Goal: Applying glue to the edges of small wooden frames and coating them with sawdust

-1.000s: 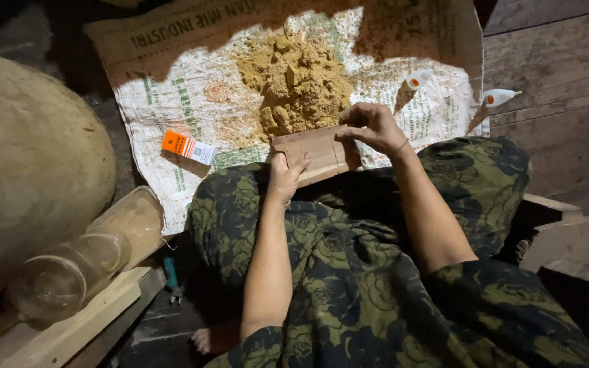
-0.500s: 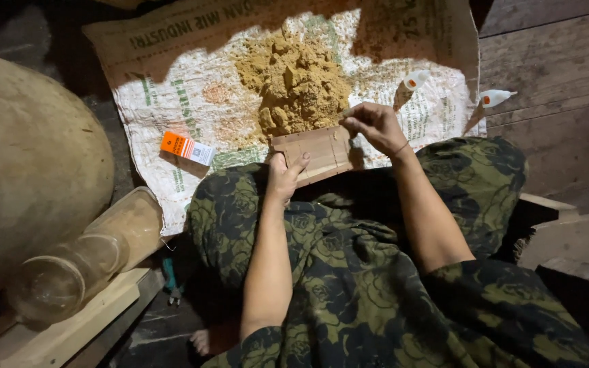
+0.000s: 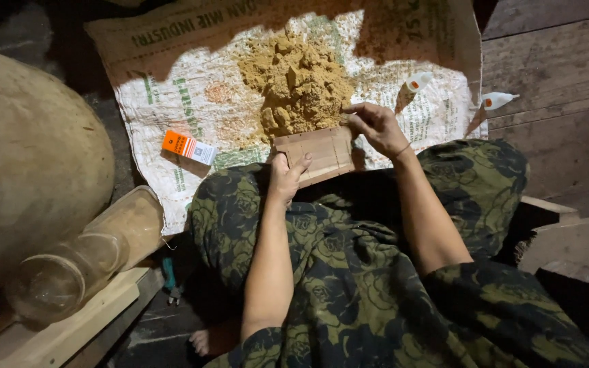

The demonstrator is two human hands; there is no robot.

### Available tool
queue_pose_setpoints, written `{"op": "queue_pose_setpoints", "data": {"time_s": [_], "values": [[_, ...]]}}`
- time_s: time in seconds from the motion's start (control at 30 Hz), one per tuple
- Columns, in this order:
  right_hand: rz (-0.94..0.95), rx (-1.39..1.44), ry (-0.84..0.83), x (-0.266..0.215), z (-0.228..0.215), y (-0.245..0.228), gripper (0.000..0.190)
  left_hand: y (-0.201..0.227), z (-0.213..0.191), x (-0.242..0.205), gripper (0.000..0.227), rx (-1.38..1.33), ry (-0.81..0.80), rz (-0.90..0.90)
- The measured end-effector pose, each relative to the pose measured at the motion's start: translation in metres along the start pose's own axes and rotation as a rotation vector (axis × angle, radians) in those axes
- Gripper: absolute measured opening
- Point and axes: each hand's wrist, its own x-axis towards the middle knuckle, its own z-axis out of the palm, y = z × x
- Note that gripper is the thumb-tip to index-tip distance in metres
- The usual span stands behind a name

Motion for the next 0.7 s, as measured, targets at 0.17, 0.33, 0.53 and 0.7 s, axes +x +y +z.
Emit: {"op": "queue_pose_setpoints", "data": {"time_s": [0.17,0.33,0.53,0.7], "values": [[-0.025,-0.054,-0.045,-0.006,0.009,-0.008,0.042,0.005,0.004,-0.004,0.035,0.005,0.009,0.001],[0.008,0.038,-0.04,-0.003,-0.005,0.002,0.046,0.007,0.003,-0.004,0.035,-0.013,0.014,0.007],[0.038,0.06,-0.033,-0.007,-0.003,-0.008,0.045,-0.003,0.0,-0.001,0.036,-0.023,0.003,0.016],[0.0,-0.034,-0.149,0.001,0.002,0.001,0.062,-0.011,-0.002,0.0,0.027,-0.029,-0.012,0.024]]}}
